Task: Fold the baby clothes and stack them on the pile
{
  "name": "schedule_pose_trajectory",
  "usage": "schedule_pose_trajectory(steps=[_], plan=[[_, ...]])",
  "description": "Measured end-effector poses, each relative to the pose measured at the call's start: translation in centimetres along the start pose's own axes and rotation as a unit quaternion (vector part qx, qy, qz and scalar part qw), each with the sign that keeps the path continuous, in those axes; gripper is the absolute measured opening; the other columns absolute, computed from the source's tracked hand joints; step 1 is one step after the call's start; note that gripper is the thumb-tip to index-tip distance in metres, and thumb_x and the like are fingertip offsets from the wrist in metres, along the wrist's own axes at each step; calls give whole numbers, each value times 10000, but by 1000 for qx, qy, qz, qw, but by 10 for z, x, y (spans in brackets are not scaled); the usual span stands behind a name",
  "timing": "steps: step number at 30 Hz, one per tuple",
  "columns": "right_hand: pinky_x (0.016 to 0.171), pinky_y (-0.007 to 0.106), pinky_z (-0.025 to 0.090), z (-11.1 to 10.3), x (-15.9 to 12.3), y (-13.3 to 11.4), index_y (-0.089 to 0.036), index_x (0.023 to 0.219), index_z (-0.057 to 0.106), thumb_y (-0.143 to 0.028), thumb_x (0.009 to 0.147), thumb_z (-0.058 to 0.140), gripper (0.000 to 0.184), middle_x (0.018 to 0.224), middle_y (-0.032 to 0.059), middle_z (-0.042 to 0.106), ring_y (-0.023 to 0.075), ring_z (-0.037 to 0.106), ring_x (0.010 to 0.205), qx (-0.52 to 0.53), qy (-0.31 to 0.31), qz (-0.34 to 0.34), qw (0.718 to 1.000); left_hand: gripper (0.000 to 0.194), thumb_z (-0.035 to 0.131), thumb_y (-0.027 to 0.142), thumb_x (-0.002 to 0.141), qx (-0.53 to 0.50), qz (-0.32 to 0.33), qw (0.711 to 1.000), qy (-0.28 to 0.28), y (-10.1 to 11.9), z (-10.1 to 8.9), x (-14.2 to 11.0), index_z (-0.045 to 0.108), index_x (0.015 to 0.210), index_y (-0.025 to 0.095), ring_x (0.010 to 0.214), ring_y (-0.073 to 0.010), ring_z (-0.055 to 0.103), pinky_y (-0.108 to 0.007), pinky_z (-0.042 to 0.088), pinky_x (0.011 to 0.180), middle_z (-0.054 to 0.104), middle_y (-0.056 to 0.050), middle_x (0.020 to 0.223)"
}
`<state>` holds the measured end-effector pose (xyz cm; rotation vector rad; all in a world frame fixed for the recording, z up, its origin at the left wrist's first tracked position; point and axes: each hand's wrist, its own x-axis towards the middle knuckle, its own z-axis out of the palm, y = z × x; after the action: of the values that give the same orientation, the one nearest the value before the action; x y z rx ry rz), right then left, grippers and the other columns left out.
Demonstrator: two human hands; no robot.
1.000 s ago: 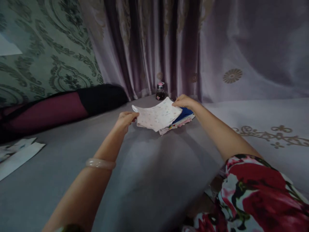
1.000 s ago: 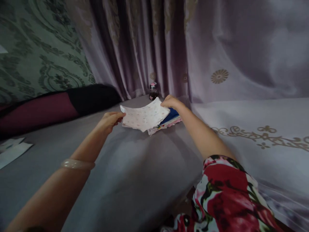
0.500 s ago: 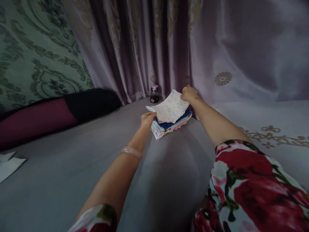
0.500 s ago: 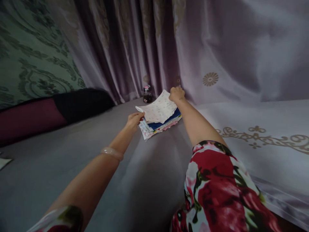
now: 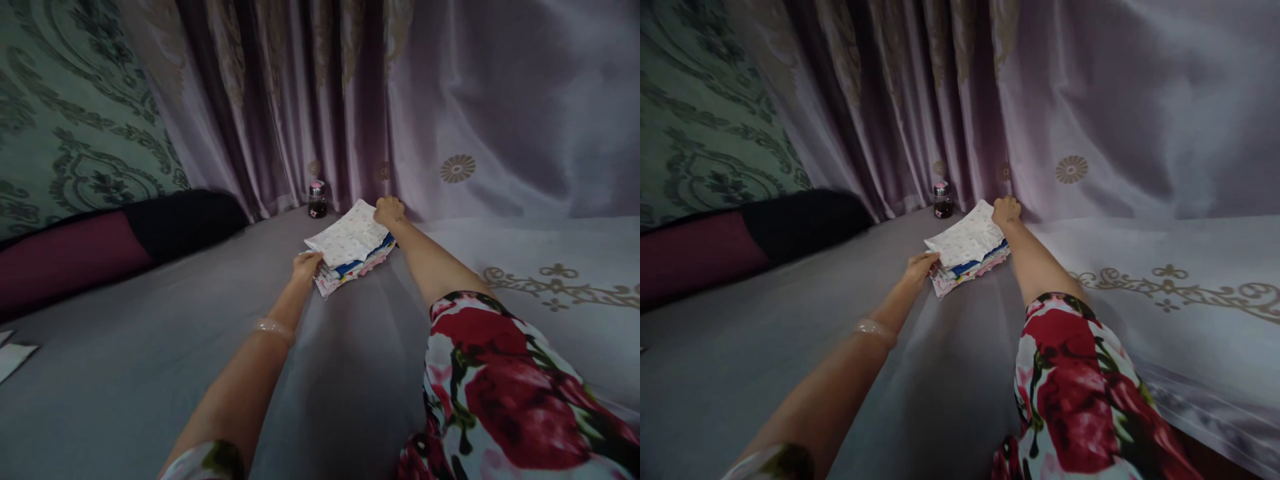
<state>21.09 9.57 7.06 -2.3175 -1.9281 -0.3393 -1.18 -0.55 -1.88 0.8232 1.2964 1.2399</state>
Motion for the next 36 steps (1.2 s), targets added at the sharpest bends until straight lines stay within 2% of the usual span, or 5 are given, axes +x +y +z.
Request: schedule_pose_trajectory(steps=[6, 13, 23, 28, 36], plan=[[914, 341, 425, 17, -5, -2, -76, 1193, 625, -118, 894, 427, 361, 1265, 202, 566, 283, 515, 1176, 8, 5, 9, 1000, 216, 722, 337, 690, 81, 24, 996, 7, -16, -25, -11, 685, 699, 124, 556, -108, 548, -211, 396, 524, 650, -43, 624], [1006, 414, 358, 39, -9, -17, -104, 1231, 597, -293, 974, 355, 400, 1316, 186, 550, 305, 473, 1228, 52, -17, -66, 996, 337, 621, 397, 741, 230, 111, 967, -14, -30, -85, -23, 698, 940, 137, 784, -198, 670, -285, 504, 699, 720, -81, 813], [1034, 490, 313, 77, -20, -3, -123, 1319, 545, -393, 1001, 156, 571, 1334, 176, 570, 322, 503, 1231, 96, -80, -14, 992, 485, 499, 594, 746, 465, 101, 877, 71, -28, -253, -95, 640, 1021, 220, 896, -265, 689, -389, 541, 838, 732, -78, 932], [1029, 500, 314, 80, -19, -4, -123, 1285, 571, -389, 995, 168, 564, 1311, 185, 583, 321, 508, 1219, 97, -60, -14, 993, 561, 417, 624, 766, 598, 93, 782, 148, -33, -328, -155, 635, 1039, 186, 995, -320, 643, -461, 500, 931, 669, -145, 1085], [1106, 568, 214, 65, -30, -24, -91, 1372, 482, -411, 985, 201, 576, 1447, 206, 443, 335, 350, 1363, 119, -27, -63, 991, 738, 117, 577, 911, 685, -11, 693, 224, -41, -329, -200, 410, 1401, 109, 1349, -386, 379, -586, 299, 1085, 399, -177, 1477]])
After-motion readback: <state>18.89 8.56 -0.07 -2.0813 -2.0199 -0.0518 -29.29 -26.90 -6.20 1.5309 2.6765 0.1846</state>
